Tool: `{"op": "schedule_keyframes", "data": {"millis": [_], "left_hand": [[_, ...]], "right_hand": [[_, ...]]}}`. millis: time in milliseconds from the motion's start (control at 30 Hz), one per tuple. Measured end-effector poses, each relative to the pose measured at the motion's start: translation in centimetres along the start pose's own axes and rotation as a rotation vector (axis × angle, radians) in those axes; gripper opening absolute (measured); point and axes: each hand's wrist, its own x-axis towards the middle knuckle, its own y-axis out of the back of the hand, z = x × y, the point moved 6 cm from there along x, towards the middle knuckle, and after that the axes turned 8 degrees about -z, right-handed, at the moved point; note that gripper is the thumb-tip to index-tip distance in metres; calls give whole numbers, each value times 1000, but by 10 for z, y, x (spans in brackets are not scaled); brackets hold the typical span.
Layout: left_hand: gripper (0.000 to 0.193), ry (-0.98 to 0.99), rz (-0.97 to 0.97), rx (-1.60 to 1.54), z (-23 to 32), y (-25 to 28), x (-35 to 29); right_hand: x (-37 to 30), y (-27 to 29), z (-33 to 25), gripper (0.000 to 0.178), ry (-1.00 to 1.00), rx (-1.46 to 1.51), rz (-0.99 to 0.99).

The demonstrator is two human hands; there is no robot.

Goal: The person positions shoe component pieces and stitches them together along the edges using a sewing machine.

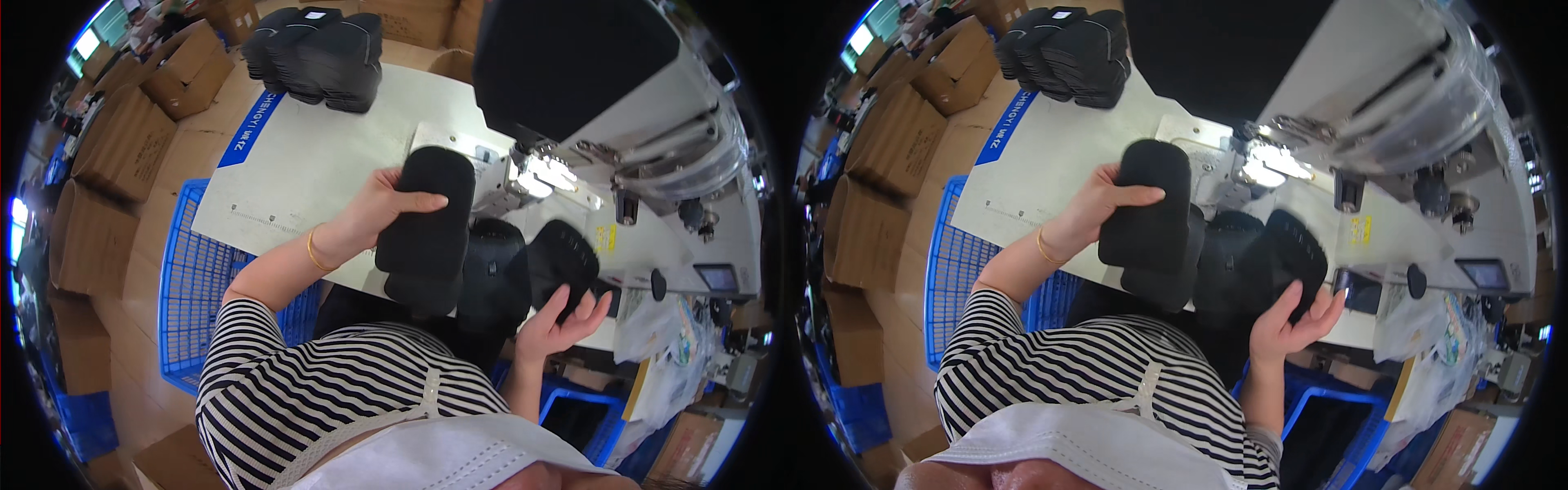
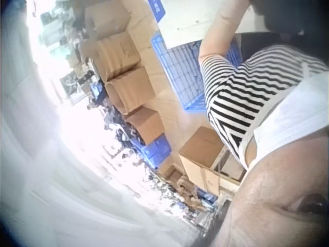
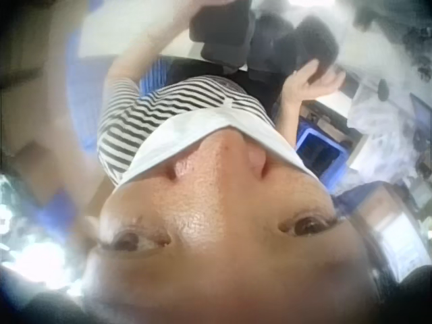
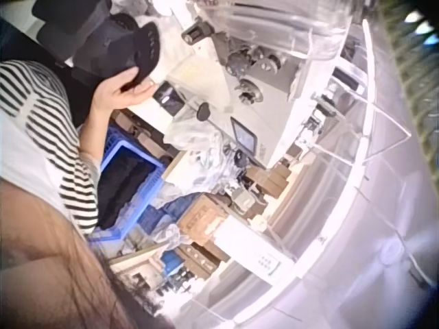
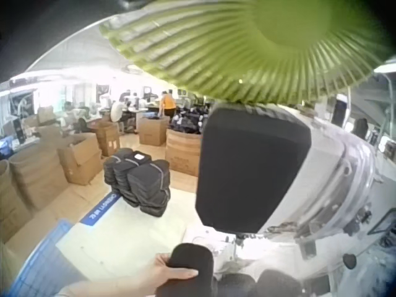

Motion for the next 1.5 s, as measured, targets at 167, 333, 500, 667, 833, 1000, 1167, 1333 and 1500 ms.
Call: {"op": "schedule_keyframes", "data": {"millis": [167, 333, 500, 667, 833, 1000, 1167, 1333, 1500], "left_hand": [[20, -188, -133, -159, 3, -44, 4], [17, -434, 81, -109, 19, -29, 9], [17, -481, 155, -95, 16, -18, 15], [18, -431, 113, -62, 12, -18, 18], [18, -404, 112, -69, 16, -16, 26], [17, -401, 123, 30, 34, -13, 42], [22, -349, 53, 464, 61, -13, 82], [19, -503, 12, 634, 84, -16, 98], [20, -451, 33, 656, 87, -19, 99]], "right_hand": [[36, -69, -38, 25, -151, 411, -571], [23, -80, -31, 19, -390, 824, -623], [12, -68, -30, 17, -217, 617, -550], [2, -73, -19, 10, -495, 880, -542], [4, -76, -17, 9, -515, 890, -503], [20, -82, -19, 9, -643, 861, -556], [35, -101, -16, 25, -627, 814, -788], [49, -109, -14, 24, -661, 937, -700], [50, -111, -13, 24, -643, 962, -678]]}}
